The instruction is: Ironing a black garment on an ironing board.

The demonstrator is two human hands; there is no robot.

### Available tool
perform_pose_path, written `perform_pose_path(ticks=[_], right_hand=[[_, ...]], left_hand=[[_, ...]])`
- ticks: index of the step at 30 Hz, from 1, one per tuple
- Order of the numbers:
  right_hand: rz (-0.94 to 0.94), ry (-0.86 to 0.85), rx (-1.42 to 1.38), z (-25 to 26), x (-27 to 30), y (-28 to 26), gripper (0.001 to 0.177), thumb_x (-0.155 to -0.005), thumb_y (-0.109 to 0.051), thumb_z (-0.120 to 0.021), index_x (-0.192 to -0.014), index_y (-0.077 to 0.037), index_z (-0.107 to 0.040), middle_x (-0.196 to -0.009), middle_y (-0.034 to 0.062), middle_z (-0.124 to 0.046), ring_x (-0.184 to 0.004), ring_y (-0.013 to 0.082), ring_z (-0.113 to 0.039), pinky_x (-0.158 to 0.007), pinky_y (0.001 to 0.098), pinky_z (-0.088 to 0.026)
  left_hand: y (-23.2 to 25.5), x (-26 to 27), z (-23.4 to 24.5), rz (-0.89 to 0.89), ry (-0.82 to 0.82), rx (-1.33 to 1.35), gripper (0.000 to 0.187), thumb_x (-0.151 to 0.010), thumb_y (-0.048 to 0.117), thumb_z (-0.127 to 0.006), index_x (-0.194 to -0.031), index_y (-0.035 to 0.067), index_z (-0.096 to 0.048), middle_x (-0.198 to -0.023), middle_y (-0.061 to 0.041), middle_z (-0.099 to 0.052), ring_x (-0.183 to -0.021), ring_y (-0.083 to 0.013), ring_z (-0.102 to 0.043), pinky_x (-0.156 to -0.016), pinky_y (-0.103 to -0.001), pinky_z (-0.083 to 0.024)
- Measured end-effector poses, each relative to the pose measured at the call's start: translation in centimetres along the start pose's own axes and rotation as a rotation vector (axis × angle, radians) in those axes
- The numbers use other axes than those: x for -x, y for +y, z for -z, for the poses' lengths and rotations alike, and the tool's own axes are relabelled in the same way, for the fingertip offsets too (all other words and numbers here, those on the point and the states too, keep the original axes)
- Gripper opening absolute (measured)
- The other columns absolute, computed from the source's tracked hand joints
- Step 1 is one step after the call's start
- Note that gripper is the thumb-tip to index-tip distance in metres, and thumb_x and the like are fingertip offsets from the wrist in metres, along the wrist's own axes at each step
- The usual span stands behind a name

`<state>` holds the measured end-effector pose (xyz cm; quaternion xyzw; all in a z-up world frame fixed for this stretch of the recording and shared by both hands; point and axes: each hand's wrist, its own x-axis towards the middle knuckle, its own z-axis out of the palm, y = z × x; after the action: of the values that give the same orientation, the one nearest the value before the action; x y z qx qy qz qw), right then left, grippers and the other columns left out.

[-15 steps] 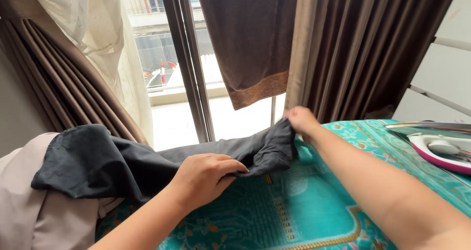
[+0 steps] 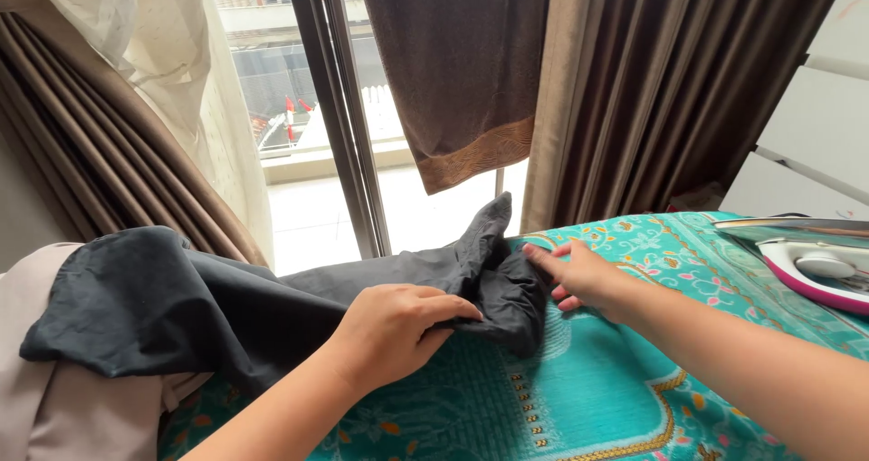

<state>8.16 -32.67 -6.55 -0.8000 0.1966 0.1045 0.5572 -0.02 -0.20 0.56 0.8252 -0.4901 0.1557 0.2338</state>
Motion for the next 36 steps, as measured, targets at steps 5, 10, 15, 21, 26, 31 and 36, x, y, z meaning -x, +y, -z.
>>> perform_pose_path(ticks=[5,10,15,21,26,31,36], right_hand=[[0.227,0.186,0.675,0.2,-3.5,-0.8,0.094,-0.071,-0.086,-0.067,-0.122,-0.008,-0.080,-0.125,0.0164,-0.074,-0.102,0.0255,-0.071,-0.091,0.0403,-0.054],[0.252,0.329,0.840,-4.5,-4.7,-3.5,0.064,-0.075,-0.060,-0.081,-0.127,-0.024,-0.075,-0.139,0.0143,-0.054,-0.121,0.0374,-0.049,-0.102,0.0458,-0.047],[0.551,0.241,0.658,-8.1,-13.0,-3.4,0.059,-0.076,-0.028,-0.075,-0.134,-0.022,-0.065,-0.112,0.0078,-0.073,-0.103,0.0277,-0.065,-0.096,0.0383,-0.051],[0.554,0.245,0.279,-4.7,-7.7,-10.0,0.061,-0.093,-0.011,-0.057,-0.149,-0.035,-0.055,-0.097,0.0207,-0.075,-0.089,0.0335,-0.071,-0.081,0.0387,-0.056],[0.852,0.744,0.466,4.2,-8.2,-12.7,0.033,-0.095,-0.037,-0.059,-0.079,-0.016,-0.079,-0.085,0.0067,-0.076,-0.074,0.0274,-0.073,-0.067,0.0406,-0.057],[0.788,0.952,0.640,8.1,-2.6,-14.3,0.071,-0.105,-0.067,-0.053,-0.071,-0.007,-0.071,-0.065,0.0114,-0.065,-0.061,0.0305,-0.065,-0.058,0.0444,-0.052],[1.118,0.802,0.514,11.4,3.1,-10.1,0.071,-0.104,-0.065,-0.047,-0.078,-0.003,-0.068,-0.061,0.0102,-0.058,-0.057,0.0230,-0.061,-0.060,0.0389,-0.049]], left_hand=[[0.0,-0.9,0.3,0.001,0.078,-0.023,0.030,-0.081,0.012,-0.072,-0.110,0.022,-0.075,-0.096,-0.003,-0.077,-0.086,-0.0273,-0.073,-0.072,-0.040,-0.057],[-0.8,-1.9,0.4,0.040,0.136,-0.058,0.029,-0.084,0.013,-0.072,-0.111,0.022,-0.074,-0.100,-0.002,-0.078,-0.087,-0.0249,-0.074,-0.073,-0.037,-0.058],[-2.1,-2.9,0.6,0.119,0.189,-0.120,0.029,-0.083,0.013,-0.072,-0.110,0.022,-0.075,-0.100,-0.003,-0.078,-0.084,-0.0251,-0.075,-0.069,-0.036,-0.059],[-6.2,-5.6,2.1,0.266,0.447,-0.205,0.023,-0.089,0.016,-0.070,-0.109,0.024,-0.077,-0.098,-0.003,-0.079,-0.081,-0.0232,-0.076,-0.070,-0.035,-0.060],[-6.9,-10.7,4.2,0.259,0.564,-0.299,0.013,-0.094,0.026,-0.069,-0.103,0.023,-0.078,-0.093,-0.001,-0.079,-0.079,-0.0228,-0.076,-0.068,-0.037,-0.059],[-4.4,-13.1,4.1,0.195,0.583,-0.320,0.014,-0.096,0.031,-0.068,-0.099,0.020,-0.076,-0.089,-0.002,-0.079,-0.076,-0.0236,-0.076,-0.066,-0.038,-0.059],[-1.2,-8.7,3.0,0.100,0.368,-0.299,0.023,-0.098,0.036,-0.069,-0.089,0.014,-0.071,-0.081,-0.003,-0.075,-0.070,-0.0219,-0.074,-0.061,-0.037,-0.058]])
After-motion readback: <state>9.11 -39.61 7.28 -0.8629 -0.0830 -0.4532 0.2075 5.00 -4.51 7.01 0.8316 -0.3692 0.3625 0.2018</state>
